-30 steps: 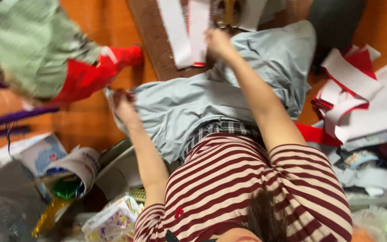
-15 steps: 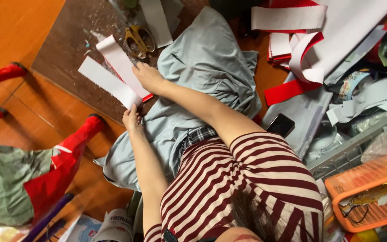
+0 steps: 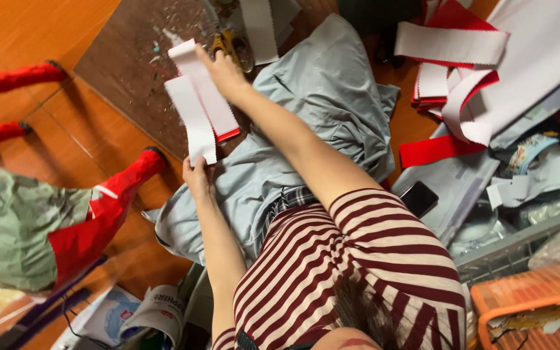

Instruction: The person is crafting paper ornaments by cutting paper strips and gluing them onto a red paper horse figure.

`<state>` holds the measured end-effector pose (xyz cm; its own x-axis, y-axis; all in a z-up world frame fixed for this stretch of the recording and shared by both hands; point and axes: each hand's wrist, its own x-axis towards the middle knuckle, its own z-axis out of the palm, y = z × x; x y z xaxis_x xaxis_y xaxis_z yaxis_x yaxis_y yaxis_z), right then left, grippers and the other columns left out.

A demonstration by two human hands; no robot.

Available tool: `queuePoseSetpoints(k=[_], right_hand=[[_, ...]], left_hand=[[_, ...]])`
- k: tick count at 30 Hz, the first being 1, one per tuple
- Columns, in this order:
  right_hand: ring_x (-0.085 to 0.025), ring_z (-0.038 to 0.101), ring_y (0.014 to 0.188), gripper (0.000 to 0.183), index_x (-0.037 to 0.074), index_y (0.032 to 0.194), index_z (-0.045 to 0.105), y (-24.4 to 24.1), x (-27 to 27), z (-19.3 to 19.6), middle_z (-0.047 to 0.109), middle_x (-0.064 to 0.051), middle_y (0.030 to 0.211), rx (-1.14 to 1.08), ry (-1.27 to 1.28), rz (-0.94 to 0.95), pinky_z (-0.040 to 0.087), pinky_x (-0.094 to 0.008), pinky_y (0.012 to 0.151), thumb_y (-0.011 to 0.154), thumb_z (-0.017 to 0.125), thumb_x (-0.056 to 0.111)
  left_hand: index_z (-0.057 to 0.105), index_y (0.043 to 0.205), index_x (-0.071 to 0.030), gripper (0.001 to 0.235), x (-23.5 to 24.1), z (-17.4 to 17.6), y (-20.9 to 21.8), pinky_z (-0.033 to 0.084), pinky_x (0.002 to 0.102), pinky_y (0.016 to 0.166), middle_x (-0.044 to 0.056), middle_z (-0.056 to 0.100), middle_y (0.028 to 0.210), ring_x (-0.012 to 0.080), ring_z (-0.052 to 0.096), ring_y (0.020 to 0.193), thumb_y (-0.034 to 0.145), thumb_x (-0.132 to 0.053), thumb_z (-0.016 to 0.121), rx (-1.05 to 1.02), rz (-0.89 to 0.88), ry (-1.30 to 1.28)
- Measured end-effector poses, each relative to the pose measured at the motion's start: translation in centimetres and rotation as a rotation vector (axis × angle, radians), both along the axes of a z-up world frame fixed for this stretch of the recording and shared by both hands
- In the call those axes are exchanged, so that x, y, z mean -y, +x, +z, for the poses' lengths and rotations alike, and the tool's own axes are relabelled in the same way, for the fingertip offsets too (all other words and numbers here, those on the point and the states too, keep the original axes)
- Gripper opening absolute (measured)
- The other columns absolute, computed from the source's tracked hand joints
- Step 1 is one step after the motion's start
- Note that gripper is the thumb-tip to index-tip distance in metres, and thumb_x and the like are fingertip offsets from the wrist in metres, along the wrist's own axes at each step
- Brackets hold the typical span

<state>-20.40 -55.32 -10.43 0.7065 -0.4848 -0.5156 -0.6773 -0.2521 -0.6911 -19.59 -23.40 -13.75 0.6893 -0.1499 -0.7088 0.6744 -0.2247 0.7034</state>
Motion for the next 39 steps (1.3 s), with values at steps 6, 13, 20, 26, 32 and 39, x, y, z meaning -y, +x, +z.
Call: queuePoseSetpoints(k=[6, 13, 20, 26, 32, 39], right_hand=[[-0.044, 0.059, 0.096, 0.076, 0.014, 0.153, 0.032, -2.4, -0.7, -5.8, 0.061, -0.024, 0.105, 0.294, -0.316, 0.121, 0.051, -0.053, 0.083, 0.086, 0.066, 0.004], [-0.040, 0.057, 0.101, 0.078, 0.019, 0.143, 0.040, -3.9, 0.8, -7.0, 0.058, -0.020, 0.112, 0.223, -0.649, -0.011, 0.051, -0.048, 0.081, 0.077, 0.079, 0.006], [-0.040, 0.065, 0.108, 0.096, 0.015, 0.162, 0.022, -4.4, 3.8, -7.7, 0.063, -0.023, 0.123, 0.198, -0.170, -0.101, 0.054, -0.045, 0.095, 0.086, 0.079, 0.005], [-0.028, 0.064, 0.084, 0.051, 0.001, 0.136, 0.046, -12.0, -0.9, 3.7, 0.061, -0.015, 0.103, 0.418, 0.496, 0.239, 0.052, -0.036, 0.066, 0.097, 0.076, 0.015], [-0.011, 0.054, 0.050, 0.044, 0.010, 0.111, 0.058, -13.6, -6.1, 9.9, 0.064, -0.002, 0.077, -0.231, 0.883, 0.476, 0.042, -0.025, 0.042, 0.103, 0.047, 0.052], [-0.009, 0.050, 0.052, 0.049, 0.015, 0.115, 0.056, -10.1, -7.0, 8.1, 0.054, 0.001, 0.077, -0.210, 0.863, 0.553, 0.041, -0.026, 0.043, 0.098, 0.050, 0.061]], left_hand=[[0.063, 0.121, -0.009, 0.025, -0.3, -1.4, -0.1, 0.056, 0.029, 0.057, 0.004, 0.071, 0.106, 0.0162, 0.070, 0.084, 0.097, -0.009, 0.068, -0.010, 0.101, -0.049], [0.062, 0.120, -0.004, 0.025, -1.0, -1.8, -1.7, 0.066, 0.034, 0.069, 0.008, 0.073, 0.105, 0.0198, 0.074, 0.087, 0.095, -0.003, 0.066, -0.050, 0.212, -0.144], [0.065, 0.120, -0.003, 0.027, -0.4, -2.3, -1.6, 0.057, 0.026, 0.062, 0.006, 0.073, 0.100, 0.0140, 0.069, 0.080, 0.094, -0.003, 0.071, 0.098, 0.140, -0.095], [0.065, 0.124, -0.007, 0.032, 0.5, -0.9, -0.9, 0.057, 0.025, 0.060, 0.002, 0.073, 0.099, 0.0117, 0.070, 0.080, 0.093, -0.005, 0.072, 0.015, 0.195, -0.168], [0.065, 0.128, -0.006, 0.039, 1.2, 0.6, -0.2, 0.062, 0.025, 0.062, 0.003, 0.073, 0.097, 0.0122, 0.073, 0.080, 0.090, -0.002, 0.072, -0.029, 0.217, -0.230], [0.066, 0.129, -0.001, 0.043, 1.2, 1.5, -0.1, 0.049, 0.021, 0.051, 0.002, 0.069, 0.087, 0.0075, 0.063, 0.066, 0.086, 0.002, 0.070, 0.002, 0.189, -0.202]])
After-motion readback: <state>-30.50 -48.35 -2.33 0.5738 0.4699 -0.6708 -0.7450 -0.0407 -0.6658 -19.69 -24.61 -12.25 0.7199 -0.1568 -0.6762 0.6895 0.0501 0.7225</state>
